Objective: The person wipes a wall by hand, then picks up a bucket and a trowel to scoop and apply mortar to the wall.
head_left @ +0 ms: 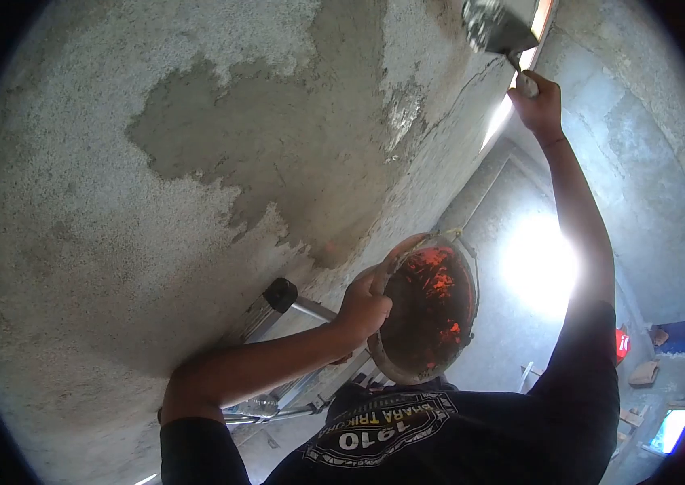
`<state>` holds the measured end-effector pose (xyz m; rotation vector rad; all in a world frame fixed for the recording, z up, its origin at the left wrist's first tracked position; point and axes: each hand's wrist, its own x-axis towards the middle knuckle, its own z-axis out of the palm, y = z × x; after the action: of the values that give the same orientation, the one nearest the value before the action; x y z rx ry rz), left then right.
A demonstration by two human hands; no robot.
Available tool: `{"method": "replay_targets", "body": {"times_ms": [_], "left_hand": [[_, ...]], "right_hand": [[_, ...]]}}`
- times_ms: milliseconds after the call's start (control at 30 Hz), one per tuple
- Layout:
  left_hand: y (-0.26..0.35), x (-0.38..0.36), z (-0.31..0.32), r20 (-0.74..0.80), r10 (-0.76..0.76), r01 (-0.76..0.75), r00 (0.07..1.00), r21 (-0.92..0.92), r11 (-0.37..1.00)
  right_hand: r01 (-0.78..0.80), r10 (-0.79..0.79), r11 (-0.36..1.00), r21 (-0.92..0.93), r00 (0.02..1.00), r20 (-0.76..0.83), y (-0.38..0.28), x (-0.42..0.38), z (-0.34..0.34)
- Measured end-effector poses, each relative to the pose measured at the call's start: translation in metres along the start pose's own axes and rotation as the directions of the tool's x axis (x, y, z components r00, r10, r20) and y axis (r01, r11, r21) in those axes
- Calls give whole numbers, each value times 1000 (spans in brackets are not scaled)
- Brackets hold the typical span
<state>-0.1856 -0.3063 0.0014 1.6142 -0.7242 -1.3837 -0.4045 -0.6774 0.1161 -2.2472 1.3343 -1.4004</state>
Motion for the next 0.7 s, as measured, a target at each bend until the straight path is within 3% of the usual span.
{"method": "replay_targets", "body": {"times_ms": [67,100,200,400,467,500,533,600,667,700], "left_hand": [[5,-1,0,-2,14,-14,1000,4,1000],[6,-2,1,-9,14,-14,1000,10,1000],[10,-2,0,1,20,-20,1000,25,999],[11,-3,0,-2,8,-8,1000,12,1000],[12,-4,2,-23,16,-17,1000,-24,1000],[12,-2,0,-7,-12,12,1000,15,1000],[10,-1,-1,7,-38,38,999,52,998],[1,3,-1,-14,-16,17,1000,68,998],[-9,9,-2,-30,36,-32,999,128,991],[-4,7,-2,-30,41,-37,999,127,991]], "right_hand": [[448,-449,880,-160,893,30,18,-2,1],[342,-317,937,-69,917,244,7,-6,-3],[314,-227,932,-179,894,386,-27,-17,0],[263,-177,931,-254,933,314,-32,14,-5],[180,-107,976,-122,885,452,-10,22,-13],[127,-129,991,30,919,372,-1,17,-11],[136,-135,990,24,916,378,4,13,-9],[-87,24,979,186,948,316,12,7,-4],[190,-244,955,227,939,242,16,-5,11],[241,-266,958,154,948,172,20,-17,28]]}}
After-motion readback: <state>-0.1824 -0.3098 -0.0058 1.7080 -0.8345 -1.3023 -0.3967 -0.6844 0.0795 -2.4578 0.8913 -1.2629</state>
